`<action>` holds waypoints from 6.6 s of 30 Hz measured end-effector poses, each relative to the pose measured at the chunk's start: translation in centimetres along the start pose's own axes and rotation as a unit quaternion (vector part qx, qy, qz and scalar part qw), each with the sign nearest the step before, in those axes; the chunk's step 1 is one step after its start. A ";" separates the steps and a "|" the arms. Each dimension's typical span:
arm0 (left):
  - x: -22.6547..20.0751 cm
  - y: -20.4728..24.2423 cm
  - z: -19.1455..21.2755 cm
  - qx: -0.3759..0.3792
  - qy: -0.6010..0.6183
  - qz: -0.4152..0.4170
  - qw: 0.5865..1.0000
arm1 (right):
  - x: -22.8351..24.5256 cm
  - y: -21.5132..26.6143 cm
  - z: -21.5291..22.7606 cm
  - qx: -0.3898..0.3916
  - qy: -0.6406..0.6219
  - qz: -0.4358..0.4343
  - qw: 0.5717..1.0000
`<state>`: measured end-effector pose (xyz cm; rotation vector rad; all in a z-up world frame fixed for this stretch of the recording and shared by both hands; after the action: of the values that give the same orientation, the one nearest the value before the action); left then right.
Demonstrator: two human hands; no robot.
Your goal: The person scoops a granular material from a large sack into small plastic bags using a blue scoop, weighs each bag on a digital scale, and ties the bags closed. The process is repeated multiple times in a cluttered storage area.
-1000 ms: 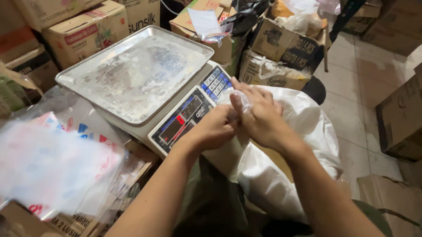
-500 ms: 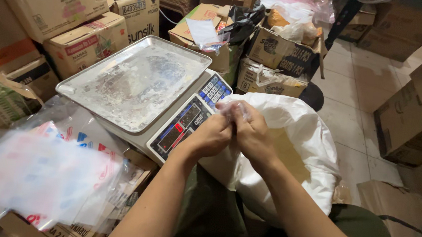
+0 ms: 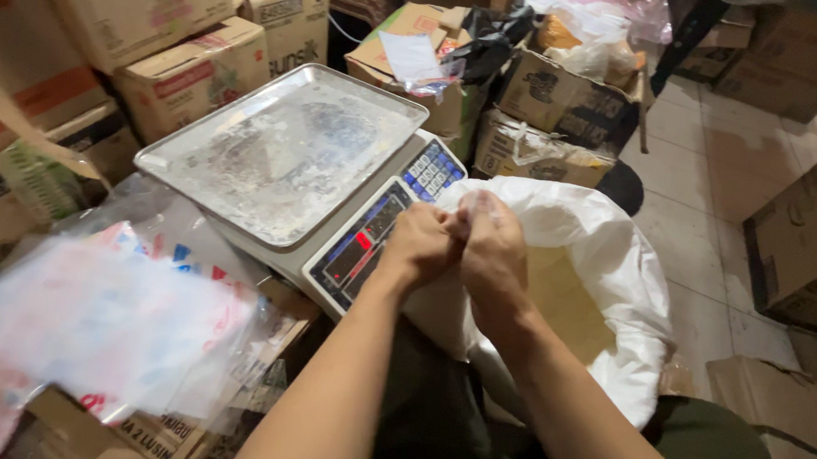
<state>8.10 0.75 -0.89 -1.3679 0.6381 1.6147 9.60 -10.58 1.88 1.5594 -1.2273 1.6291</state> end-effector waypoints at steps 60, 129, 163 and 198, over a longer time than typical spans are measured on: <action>2.5 -2.0 -3.1 0.308 0.219 -0.045 0.925 | 7.9 -2.0 4.7 0.308 0.739 0.142 0.582; -6.1 6.5 0.7 -0.128 -0.159 -0.220 0.954 | -2.2 1.3 3.4 -0.101 0.155 -0.025 0.982; -3.0 3.0 3.7 -0.010 0.023 -0.147 0.989 | -3.7 -0.1 4.0 0.114 -0.165 -0.272 0.941; -5.7 1.3 1.9 0.089 0.086 -0.269 0.955 | 0.0 -3.7 5.2 0.207 0.301 -0.016 0.931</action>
<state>5.97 0.01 4.77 -1.4041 0.4453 0.9888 15.22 -13.65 2.23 1.1334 -0.5516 2.2189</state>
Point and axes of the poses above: each hand's wrist, its own y-axis away from the middle knuckle, its own z-axis out of the back of the hand, x = y × z, the point moved 4 cm from there along -y, towards the middle knuckle, and after that the axes turned 10 degrees about y, right-handed, at the moved point
